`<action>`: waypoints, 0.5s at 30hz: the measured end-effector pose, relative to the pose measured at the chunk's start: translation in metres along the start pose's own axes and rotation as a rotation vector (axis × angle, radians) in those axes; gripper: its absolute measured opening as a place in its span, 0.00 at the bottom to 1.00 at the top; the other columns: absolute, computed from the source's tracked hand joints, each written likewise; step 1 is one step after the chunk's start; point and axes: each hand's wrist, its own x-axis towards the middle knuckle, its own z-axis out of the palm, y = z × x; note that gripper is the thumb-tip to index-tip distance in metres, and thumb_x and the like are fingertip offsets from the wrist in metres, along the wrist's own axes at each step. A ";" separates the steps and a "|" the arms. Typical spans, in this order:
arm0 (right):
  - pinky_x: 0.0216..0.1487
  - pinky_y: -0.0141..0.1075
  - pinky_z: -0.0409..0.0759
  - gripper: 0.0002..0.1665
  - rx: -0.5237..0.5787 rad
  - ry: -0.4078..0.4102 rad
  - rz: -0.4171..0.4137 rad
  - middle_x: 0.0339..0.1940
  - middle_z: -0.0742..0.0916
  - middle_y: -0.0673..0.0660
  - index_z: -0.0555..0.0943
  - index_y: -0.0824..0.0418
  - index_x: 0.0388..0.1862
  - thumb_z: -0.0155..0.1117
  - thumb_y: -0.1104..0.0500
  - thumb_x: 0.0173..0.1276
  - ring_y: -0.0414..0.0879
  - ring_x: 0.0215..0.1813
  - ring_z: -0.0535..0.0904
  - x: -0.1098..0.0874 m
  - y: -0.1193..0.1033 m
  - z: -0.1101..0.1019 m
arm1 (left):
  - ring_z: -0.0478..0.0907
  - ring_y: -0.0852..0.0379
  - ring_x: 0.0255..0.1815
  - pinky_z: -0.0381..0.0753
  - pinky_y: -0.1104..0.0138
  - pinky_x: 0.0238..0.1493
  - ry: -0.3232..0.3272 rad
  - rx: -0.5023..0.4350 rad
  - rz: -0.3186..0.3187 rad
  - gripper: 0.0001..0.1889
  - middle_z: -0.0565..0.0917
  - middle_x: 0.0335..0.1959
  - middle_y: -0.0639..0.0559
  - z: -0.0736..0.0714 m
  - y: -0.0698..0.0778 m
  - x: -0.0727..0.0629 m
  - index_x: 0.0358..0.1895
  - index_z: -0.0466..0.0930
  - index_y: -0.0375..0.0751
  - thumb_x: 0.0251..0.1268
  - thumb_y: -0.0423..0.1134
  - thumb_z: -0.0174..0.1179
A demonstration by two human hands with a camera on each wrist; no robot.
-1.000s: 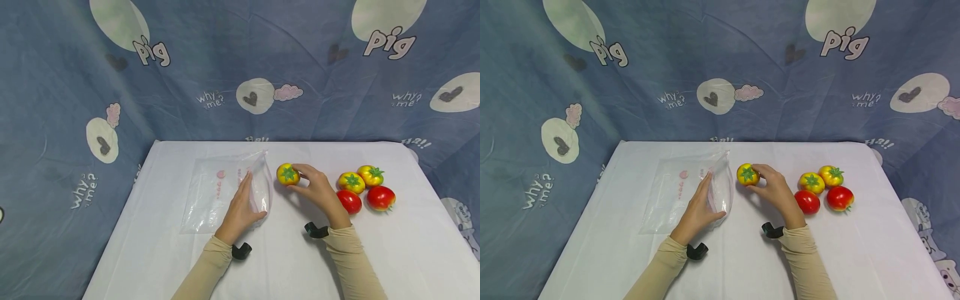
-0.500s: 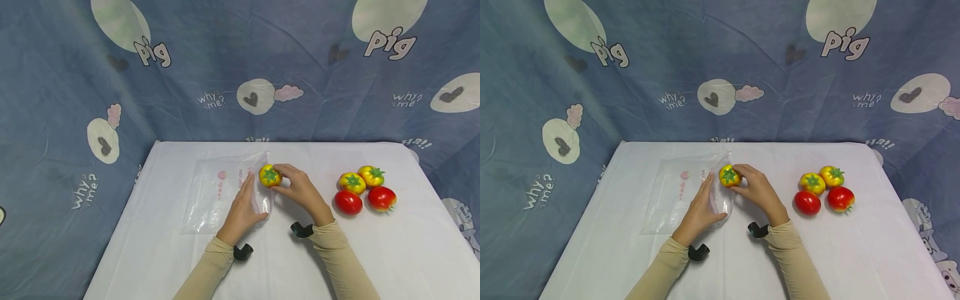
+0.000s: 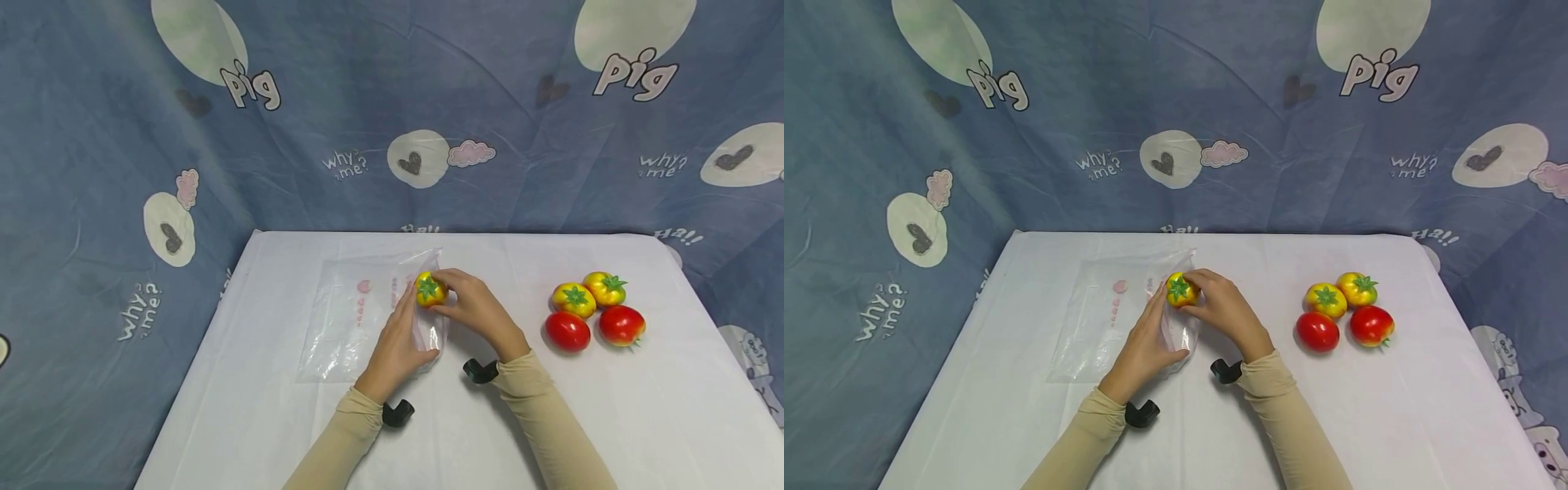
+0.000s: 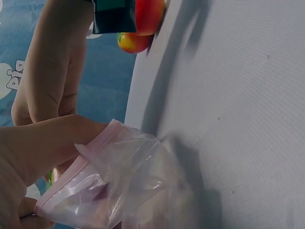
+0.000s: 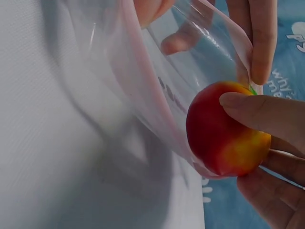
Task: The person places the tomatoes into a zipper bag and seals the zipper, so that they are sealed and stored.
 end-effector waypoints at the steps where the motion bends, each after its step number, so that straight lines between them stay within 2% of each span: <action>1: 0.68 0.50 0.82 0.36 -0.008 -0.003 -0.004 0.63 0.86 0.61 0.81 0.63 0.66 0.82 0.58 0.58 0.54 0.60 0.85 0.001 0.000 0.000 | 0.56 0.43 0.84 0.61 0.50 0.82 0.000 0.004 0.000 0.68 0.49 0.87 0.45 0.000 0.000 0.000 0.85 0.41 0.42 0.44 0.39 0.84; 11: 0.59 0.47 0.85 0.35 -0.052 -0.041 -0.023 0.59 0.87 0.61 0.82 0.64 0.63 0.82 0.59 0.57 0.51 0.49 0.84 0.014 -0.004 0.005 | 0.60 0.42 0.82 0.65 0.48 0.80 0.020 0.026 0.026 0.67 0.49 0.87 0.45 -0.001 0.002 -0.001 0.85 0.44 0.42 0.43 0.39 0.84; 15: 0.52 0.44 0.85 0.32 -0.047 -0.064 -0.025 0.51 0.88 0.58 0.83 0.63 0.61 0.81 0.58 0.58 0.50 0.45 0.83 0.018 -0.004 0.010 | 0.63 0.42 0.81 0.68 0.48 0.79 0.018 0.036 0.023 0.67 0.50 0.87 0.48 0.000 0.004 -0.001 0.85 0.44 0.43 0.43 0.39 0.84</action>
